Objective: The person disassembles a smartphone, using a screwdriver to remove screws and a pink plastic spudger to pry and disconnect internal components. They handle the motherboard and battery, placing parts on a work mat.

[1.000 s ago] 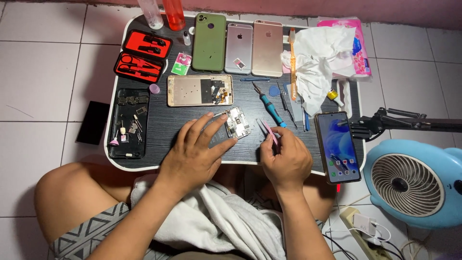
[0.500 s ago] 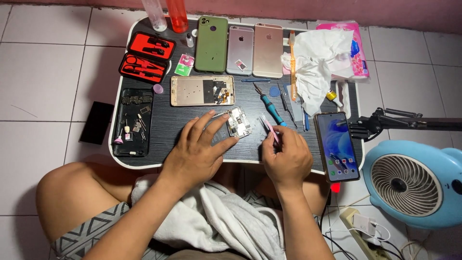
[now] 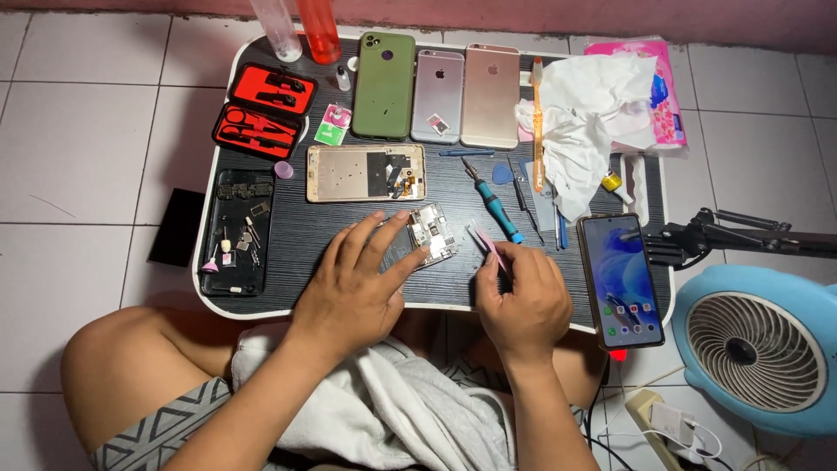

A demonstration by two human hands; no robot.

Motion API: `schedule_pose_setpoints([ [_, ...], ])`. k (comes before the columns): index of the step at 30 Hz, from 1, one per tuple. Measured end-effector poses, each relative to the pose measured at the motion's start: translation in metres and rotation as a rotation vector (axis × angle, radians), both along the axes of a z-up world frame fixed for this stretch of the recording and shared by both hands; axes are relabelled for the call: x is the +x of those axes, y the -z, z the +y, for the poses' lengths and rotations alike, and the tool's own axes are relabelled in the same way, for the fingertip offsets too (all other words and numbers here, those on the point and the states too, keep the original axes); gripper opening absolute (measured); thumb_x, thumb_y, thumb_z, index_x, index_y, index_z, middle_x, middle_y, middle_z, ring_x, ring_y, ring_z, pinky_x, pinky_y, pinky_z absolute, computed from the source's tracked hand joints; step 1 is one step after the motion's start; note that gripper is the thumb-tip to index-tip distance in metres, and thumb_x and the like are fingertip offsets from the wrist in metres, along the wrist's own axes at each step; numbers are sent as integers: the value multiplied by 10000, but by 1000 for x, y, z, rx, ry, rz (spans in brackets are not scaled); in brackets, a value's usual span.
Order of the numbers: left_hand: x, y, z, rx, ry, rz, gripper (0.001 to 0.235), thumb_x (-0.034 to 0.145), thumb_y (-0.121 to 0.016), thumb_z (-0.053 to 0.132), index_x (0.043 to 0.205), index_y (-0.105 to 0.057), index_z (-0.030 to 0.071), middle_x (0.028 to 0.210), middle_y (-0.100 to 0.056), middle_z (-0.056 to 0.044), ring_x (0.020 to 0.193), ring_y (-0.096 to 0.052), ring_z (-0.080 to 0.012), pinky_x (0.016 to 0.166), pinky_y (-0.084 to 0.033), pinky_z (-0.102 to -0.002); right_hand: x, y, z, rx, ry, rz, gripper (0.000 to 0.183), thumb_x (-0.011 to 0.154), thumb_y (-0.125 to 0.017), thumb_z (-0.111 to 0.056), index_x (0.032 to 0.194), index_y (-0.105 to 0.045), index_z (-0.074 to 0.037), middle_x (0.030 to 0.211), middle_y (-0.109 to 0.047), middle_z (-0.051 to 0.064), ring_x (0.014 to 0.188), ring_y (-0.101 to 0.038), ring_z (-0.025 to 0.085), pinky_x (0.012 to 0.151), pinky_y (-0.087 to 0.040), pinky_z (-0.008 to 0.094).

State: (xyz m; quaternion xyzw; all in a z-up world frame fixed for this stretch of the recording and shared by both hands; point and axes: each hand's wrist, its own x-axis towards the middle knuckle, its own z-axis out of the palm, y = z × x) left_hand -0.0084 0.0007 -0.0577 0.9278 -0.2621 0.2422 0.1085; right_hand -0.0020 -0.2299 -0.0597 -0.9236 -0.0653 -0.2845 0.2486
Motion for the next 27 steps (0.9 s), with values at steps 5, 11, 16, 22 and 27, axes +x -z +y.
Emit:
schedule_pose_setpoints([
  [5,1,-4,-1,15,3,17,505,875,-443,219,1350,-609,265,1527,-465,-155,1379,-466,-374,1098,-389,-516,1,-4,0,15,-18,3,104,939,-672,-200,979,-732,-125,730,-634,52,664,-652,274,605,-516,361],
  [11,4,-4,1,13,17,30,487,877,-448,226,1333,-616,257,1505,-477,-167,1345,-486,-376,1066,-405,-520,3,-5,1,29,-28,2,108,937,-671,-198,973,-737,-121,734,-644,56,660,-655,277,601,-515,364],
  [16,4,-2,2,5,34,26,496,876,-457,230,1344,-619,258,1497,-486,-173,1332,-496,-379,1055,-411,-521,2,-4,0,19,-31,3,113,948,-668,-199,984,-737,-117,741,-644,56,664,-655,271,605,-514,360],
  [22,4,-3,4,-43,66,12,402,924,-479,240,1294,-628,185,1462,-515,-203,1298,-546,-396,1066,-434,-530,2,-3,1,16,-23,-18,108,948,-672,-201,977,-736,-118,728,-629,52,657,-646,269,602,-512,351],
  [27,3,-5,2,-42,63,-22,398,935,-482,226,1312,-597,167,1447,-527,-213,1278,-567,-399,1066,-445,-539,1,-1,1,14,-9,-25,103,943,-681,-204,974,-738,-123,722,-626,45,651,-642,263,593,-510,348],
])
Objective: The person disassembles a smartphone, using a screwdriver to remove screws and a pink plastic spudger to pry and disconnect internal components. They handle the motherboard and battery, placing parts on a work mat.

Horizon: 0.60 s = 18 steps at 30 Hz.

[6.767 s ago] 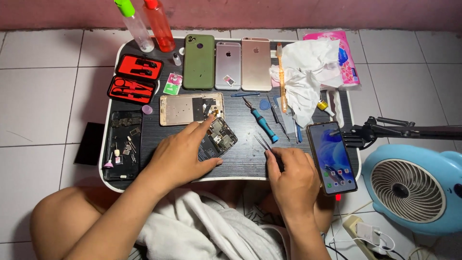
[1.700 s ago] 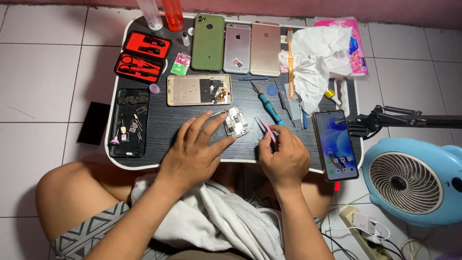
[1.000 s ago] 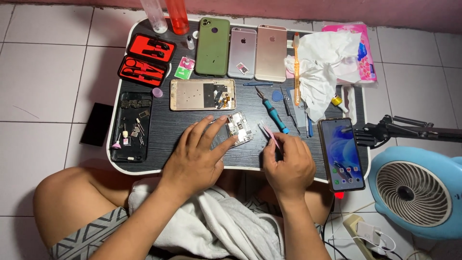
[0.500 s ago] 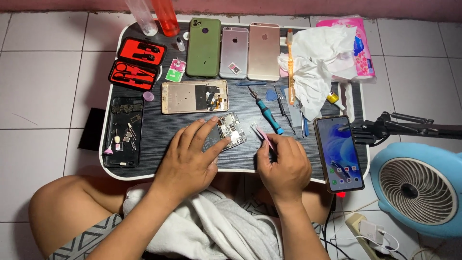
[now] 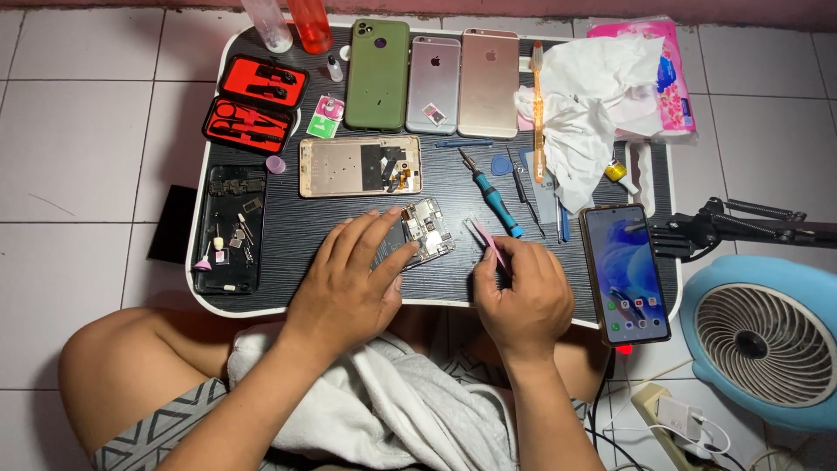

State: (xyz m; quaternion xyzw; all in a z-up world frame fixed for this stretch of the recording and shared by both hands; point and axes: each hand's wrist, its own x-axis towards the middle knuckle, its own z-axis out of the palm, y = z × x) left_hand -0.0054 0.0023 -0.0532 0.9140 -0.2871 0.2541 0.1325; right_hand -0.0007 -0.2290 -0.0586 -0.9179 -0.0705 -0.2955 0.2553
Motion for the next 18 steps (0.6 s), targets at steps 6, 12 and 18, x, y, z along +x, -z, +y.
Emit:
schedule_pose_setpoints([
  [6,0,0,0,16,-5,3,477,910,-472,211,1371,-595,210,1460,-506,-210,1283,-549,-395,1067,-433,-540,-1,-2,0,21,-14,-8,99,940,-677,-188,972,-735,-114,715,-623,54,647,-641,272,596,-510,350],
  [12,1,0,0,6,3,23,473,898,-475,204,1351,-612,201,1451,-506,-222,1273,-547,-403,1057,-433,-547,0,-2,0,2,-13,-24,89,938,-684,-197,972,-731,-129,723,-616,46,660,-642,272,609,-516,352],
  [18,3,3,-1,3,-5,39,453,888,-475,211,1312,-636,198,1450,-507,-219,1274,-539,-404,1058,-427,-551,0,2,-1,6,-18,-30,97,937,-678,-196,967,-733,-122,728,-624,50,671,-650,275,619,-517,354],
])
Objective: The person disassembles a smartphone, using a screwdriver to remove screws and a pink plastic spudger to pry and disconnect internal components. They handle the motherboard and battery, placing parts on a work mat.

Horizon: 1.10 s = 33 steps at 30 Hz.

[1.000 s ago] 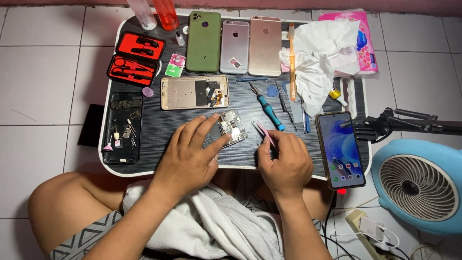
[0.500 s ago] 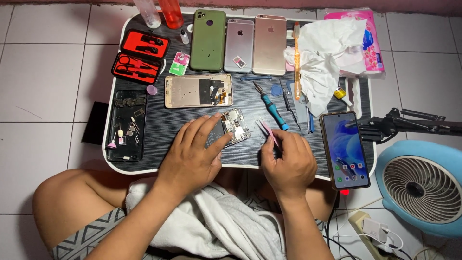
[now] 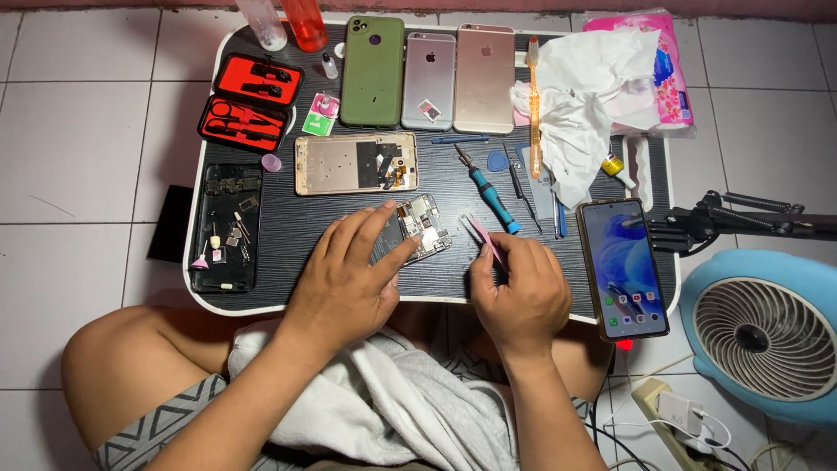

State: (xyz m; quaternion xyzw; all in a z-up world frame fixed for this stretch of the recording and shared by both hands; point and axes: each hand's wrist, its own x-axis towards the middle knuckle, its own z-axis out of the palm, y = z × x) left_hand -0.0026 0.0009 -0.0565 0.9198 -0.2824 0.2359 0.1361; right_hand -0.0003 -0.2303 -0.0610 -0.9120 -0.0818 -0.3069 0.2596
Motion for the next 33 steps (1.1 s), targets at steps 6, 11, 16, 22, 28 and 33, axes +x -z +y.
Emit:
schedule_pose_setpoints([
  [6,-1,-1,-1,1,-8,24,448,891,-480,202,1310,-640,199,1450,-507,-219,1281,-534,-410,1059,-424,-558,0,-4,2,-11,18,-16,91,933,-694,-206,956,-740,-130,759,-636,43,710,-657,264,652,-520,346],
  [11,-3,-22,0,-20,-89,137,657,828,-627,254,1470,-513,175,1414,-504,-233,1254,-545,-420,1018,-452,-553,1,-1,1,-60,60,-29,64,891,-762,-240,920,-781,-187,822,-644,-7,796,-649,224,712,-515,322],
  [16,5,-37,4,26,-211,323,783,750,-785,339,1469,-544,145,1193,-633,-150,1168,-586,-348,959,-463,-511,3,0,0,-81,66,-18,82,875,-794,-241,937,-799,-187,835,-634,0,810,-644,231,716,-519,340],
  [22,42,-81,8,-110,-176,789,975,587,-926,275,1464,-549,77,1091,-694,-200,1018,-678,-422,845,-541,-522,0,-8,2,-64,17,-145,143,921,-783,-254,1027,-784,-158,899,-614,12,833,-618,239,755,-509,353],
  [28,32,-76,-10,-740,-200,1002,564,590,-935,166,1115,-758,62,893,-802,-158,859,-763,-324,732,-590,-401,-8,-33,21,400,-134,114,145,977,-680,-201,1048,-769,-111,841,-702,68,736,-684,247,622,-543,338],
  [33,11,-51,-32,-1337,-70,774,233,879,-717,19,1100,-674,-39,921,-786,-164,882,-703,-185,807,-619,-388,15,-27,45,996,-586,644,334,1020,-563,-238,1218,-711,-13,837,-734,98,717,-660,133,561,-616,323],
])
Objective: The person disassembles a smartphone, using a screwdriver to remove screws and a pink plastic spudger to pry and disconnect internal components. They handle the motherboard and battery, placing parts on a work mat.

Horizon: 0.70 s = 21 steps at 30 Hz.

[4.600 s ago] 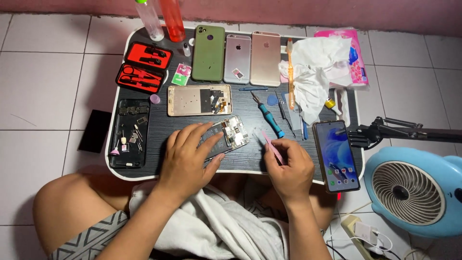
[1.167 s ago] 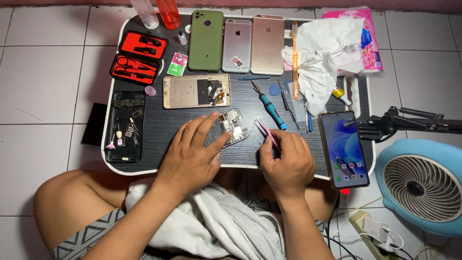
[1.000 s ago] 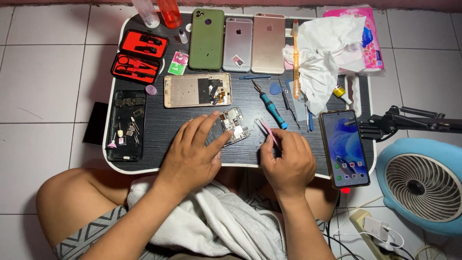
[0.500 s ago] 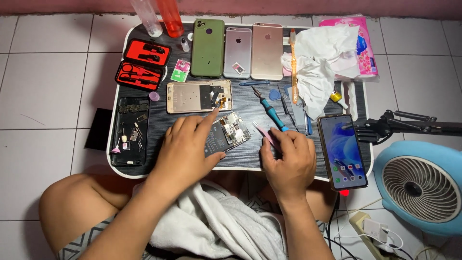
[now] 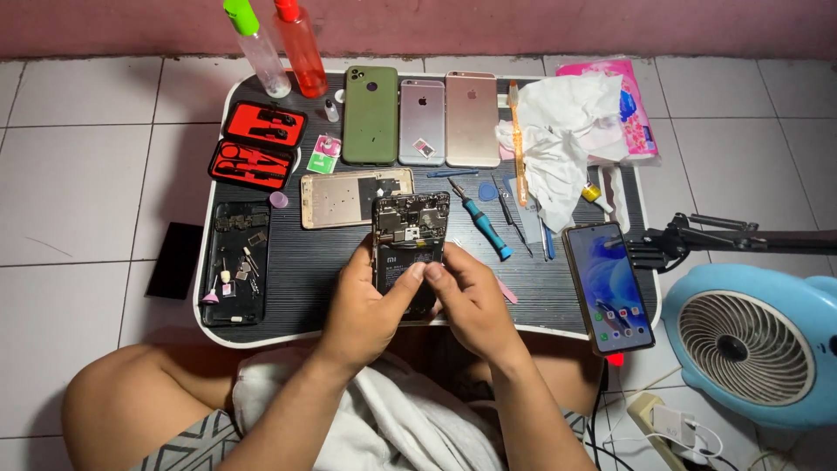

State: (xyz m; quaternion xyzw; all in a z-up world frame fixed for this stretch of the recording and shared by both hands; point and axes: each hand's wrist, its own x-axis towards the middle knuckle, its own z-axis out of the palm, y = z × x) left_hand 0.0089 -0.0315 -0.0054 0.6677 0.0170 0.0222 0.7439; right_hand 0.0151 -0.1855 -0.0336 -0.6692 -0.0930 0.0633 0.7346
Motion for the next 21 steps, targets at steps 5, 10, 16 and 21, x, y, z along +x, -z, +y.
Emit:
schedule_pose_setpoints([
  [5,13,2,2,-188,30,-74,383,879,-597,95,1249,-598,-4,1101,-679,-132,1068,-588,-198,985,-513,-419,13,7,-3,-66,-7,-97,294,1020,-558,-170,1151,-756,3,813,-748,131,733,-610,149,594,-594,352],
  [10,25,16,-11,-186,-40,-152,316,908,-658,177,1178,-607,20,1035,-662,-124,1033,-592,-207,930,-501,-394,13,47,-17,-106,21,-100,306,1029,-529,-158,1102,-778,4,772,-746,126,742,-589,147,650,-575,356],
  [16,25,26,-6,-115,-89,-296,269,859,-669,86,1102,-631,-24,882,-690,-170,854,-658,-225,763,-578,-372,8,46,-17,-132,63,-165,287,1012,-554,-138,1067,-793,12,749,-743,125,731,-583,142,655,-564,357],
  [21,23,14,-1,-65,-44,-351,256,828,-695,98,1044,-631,-24,795,-687,-169,779,-645,-198,666,-580,-349,10,-11,4,-87,70,-237,276,1032,-544,-148,1091,-763,10,804,-720,103,807,-550,139,705,-555,358],
])
